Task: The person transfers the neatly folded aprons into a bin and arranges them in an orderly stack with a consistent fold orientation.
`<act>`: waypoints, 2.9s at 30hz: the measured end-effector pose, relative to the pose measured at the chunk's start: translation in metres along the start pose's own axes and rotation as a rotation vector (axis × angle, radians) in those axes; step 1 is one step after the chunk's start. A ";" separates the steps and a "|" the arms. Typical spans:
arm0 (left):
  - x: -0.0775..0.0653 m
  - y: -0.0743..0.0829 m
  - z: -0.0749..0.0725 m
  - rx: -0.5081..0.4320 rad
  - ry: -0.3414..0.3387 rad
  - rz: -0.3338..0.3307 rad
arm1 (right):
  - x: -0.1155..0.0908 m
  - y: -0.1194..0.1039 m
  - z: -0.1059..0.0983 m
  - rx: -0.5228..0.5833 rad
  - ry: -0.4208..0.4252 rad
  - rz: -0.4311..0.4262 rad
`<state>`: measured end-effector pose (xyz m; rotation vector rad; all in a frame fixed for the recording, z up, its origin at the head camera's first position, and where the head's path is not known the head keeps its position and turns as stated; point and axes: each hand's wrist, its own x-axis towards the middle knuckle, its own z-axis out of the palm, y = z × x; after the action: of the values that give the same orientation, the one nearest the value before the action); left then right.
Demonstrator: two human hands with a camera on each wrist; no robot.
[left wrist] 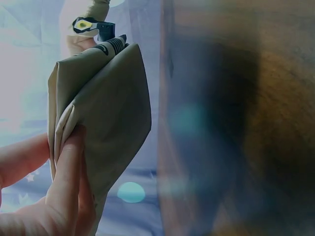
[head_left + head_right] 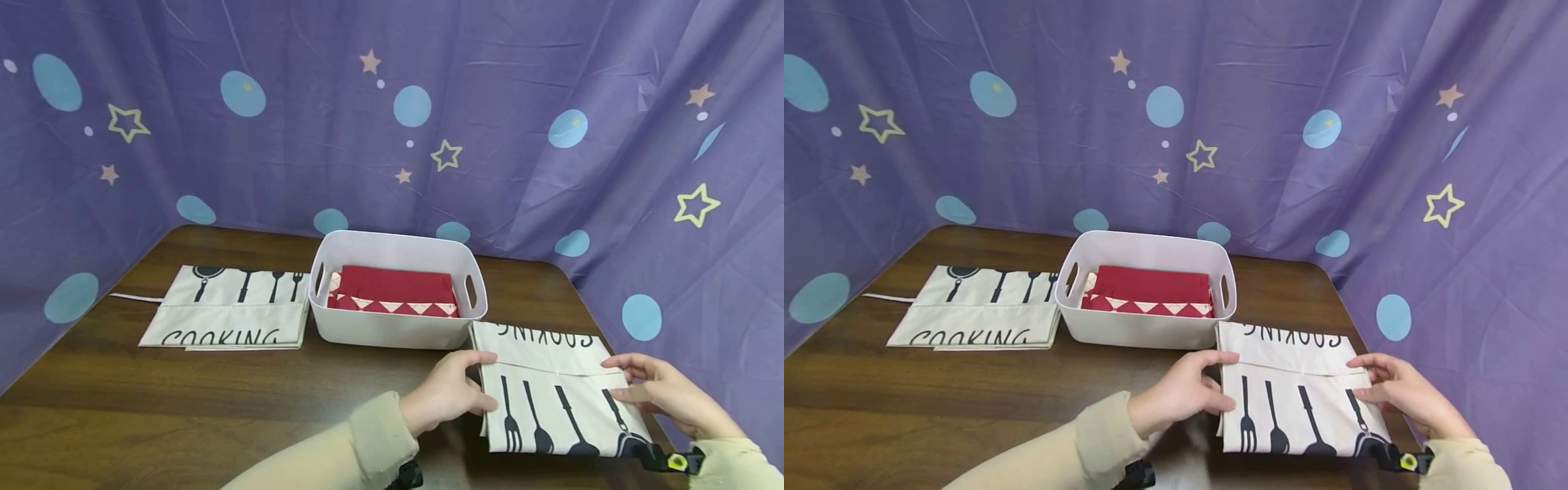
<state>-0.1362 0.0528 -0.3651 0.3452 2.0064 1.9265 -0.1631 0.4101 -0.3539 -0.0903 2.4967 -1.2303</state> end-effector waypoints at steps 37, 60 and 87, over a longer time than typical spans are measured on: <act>-0.006 0.044 -0.070 0.047 0.010 0.033 | 0.014 -0.050 0.029 0.114 0.139 -0.191; -0.005 0.045 -0.118 0.019 0.049 -0.065 | 0.031 -0.088 0.047 0.193 0.141 -0.216; -0.008 0.047 -0.159 0.092 0.127 -0.055 | 0.064 -0.118 0.068 0.403 0.114 -0.238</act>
<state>-0.1957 -0.0939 -0.3136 0.1927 2.1664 1.8696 -0.2112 0.2718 -0.3183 -0.2247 2.3251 -1.8602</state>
